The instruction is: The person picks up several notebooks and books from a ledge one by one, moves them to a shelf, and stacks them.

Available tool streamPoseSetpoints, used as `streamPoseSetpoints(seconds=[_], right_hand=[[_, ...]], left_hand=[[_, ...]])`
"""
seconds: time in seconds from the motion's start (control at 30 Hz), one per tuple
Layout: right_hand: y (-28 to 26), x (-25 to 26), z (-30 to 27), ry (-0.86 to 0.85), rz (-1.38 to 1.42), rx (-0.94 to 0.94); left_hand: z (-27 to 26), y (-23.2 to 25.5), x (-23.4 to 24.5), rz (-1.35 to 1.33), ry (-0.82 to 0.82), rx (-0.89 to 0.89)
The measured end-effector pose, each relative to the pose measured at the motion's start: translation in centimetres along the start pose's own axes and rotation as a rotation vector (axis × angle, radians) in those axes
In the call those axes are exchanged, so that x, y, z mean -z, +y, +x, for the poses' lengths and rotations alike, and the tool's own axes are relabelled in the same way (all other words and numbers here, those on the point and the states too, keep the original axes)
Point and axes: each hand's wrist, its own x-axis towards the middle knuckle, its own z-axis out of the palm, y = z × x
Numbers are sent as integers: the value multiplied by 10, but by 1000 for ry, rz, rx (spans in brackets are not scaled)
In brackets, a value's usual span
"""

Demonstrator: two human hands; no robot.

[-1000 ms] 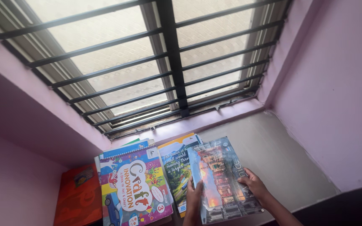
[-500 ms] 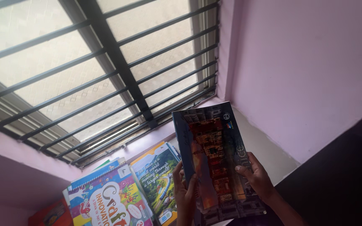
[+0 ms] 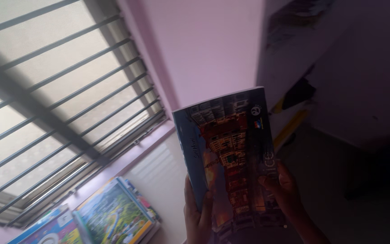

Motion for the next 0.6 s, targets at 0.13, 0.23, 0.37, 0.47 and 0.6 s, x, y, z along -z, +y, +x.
streamPoseSetpoints(seconds=[0.13, 0.23, 0.37, 0.47, 0.6], right_hand=[[-22, 85, -4, 156, -73, 77], [-58, 123, -9, 76, 3, 129], [-90, 158, -11, 156, 38, 22], [-90, 178, -4, 201, 92, -38], [-79, 203, 24, 226, 67, -121]], left_hand=[[-13, 18, -83, 55, -122, -74], [-20, 23, -138, -60, -177, -49], [-23, 33, -188, -37, -230, -44], [-14, 36, -216, 40, -309, -77], [7, 30, -252, 26, -319, 1]])
